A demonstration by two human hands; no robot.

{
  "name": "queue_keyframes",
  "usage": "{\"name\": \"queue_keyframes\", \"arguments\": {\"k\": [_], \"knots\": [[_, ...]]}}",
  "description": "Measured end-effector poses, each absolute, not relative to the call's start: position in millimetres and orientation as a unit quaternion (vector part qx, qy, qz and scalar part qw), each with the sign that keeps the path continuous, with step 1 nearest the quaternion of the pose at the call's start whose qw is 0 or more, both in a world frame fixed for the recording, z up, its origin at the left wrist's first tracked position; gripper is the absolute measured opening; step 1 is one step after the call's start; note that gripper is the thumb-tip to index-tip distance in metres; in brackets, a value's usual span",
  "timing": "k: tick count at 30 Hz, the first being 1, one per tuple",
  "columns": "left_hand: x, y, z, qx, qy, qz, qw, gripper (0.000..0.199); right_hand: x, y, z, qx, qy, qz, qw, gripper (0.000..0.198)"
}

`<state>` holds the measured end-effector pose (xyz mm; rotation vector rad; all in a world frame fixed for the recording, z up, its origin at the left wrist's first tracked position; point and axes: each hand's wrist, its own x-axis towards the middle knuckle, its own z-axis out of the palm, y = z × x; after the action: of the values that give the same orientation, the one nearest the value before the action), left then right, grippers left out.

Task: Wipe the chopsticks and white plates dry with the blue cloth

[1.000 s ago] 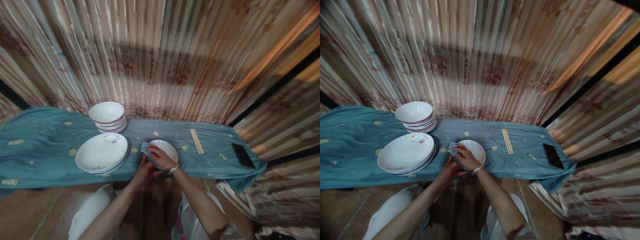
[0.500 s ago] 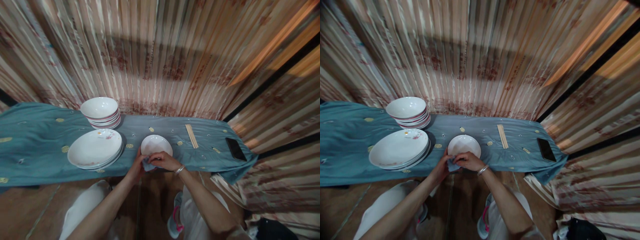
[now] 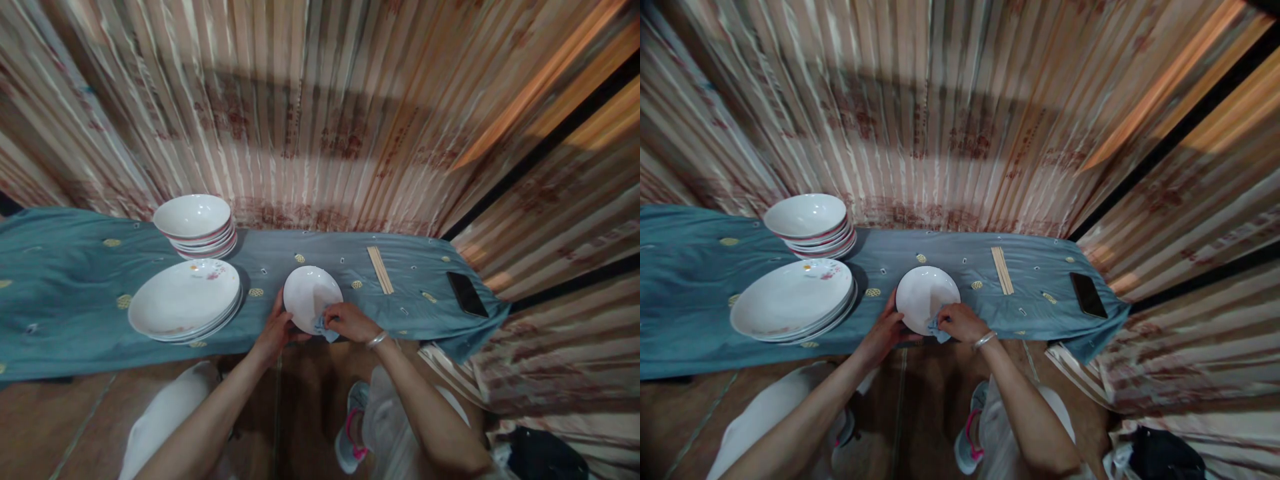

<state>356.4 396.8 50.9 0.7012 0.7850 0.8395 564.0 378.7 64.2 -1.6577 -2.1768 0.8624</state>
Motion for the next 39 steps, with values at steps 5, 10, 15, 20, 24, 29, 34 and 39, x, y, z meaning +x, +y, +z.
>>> {"name": "queue_keyframes", "arguments": {"k": [5, 10, 15, 20, 24, 29, 34, 39], "knots": [[358.6, 396.9, 54.5, 0.318, 0.366, 0.394, 0.781, 0.087, 570.5, 381.3, 60.1, -0.612, -0.769, 0.156, 0.102, 0.021], [362.2, 396.1, 58.7, 0.311, 0.387, 0.397, 0.772, 0.090, 570.3, 392.2, 46.9, -0.621, -0.767, 0.078, 0.144, 0.023], [366.1, 393.4, 62.0, 0.305, 0.381, 0.405, 0.773, 0.089, 563.9, 410.9, 28.1, -0.621, -0.758, 0.046, 0.194, 0.034], [369.8, 391.9, 60.2, 0.285, 0.381, 0.414, 0.776, 0.089, 549.7, 433.4, 16.4, -0.629, -0.728, 0.091, 0.257, 0.044], [370.6, 391.2, 56.2, 0.282, 0.371, 0.415, 0.782, 0.088, 537.0, 449.2, 11.5, -0.617, -0.702, 0.158, 0.318, 0.046], [369.6, 388.4, 54.8, 0.276, 0.365, 0.420, 0.783, 0.085, 520.0, 453.6, 12.7, -0.569, -0.693, 0.245, 0.368, 0.043], [369.0, 387.3, 57.8, 0.271, 0.366, 0.423, 0.784, 0.084, 503.6, 440.7, 26.4, -0.511, -0.693, 0.334, 0.384, 0.042], [369.3, 388.9, 59.0, 0.267, 0.381, 0.416, 0.781, 0.081, 498.3, 422.9, 41.7, -0.470, -0.708, 0.374, 0.371, 0.038]]}}
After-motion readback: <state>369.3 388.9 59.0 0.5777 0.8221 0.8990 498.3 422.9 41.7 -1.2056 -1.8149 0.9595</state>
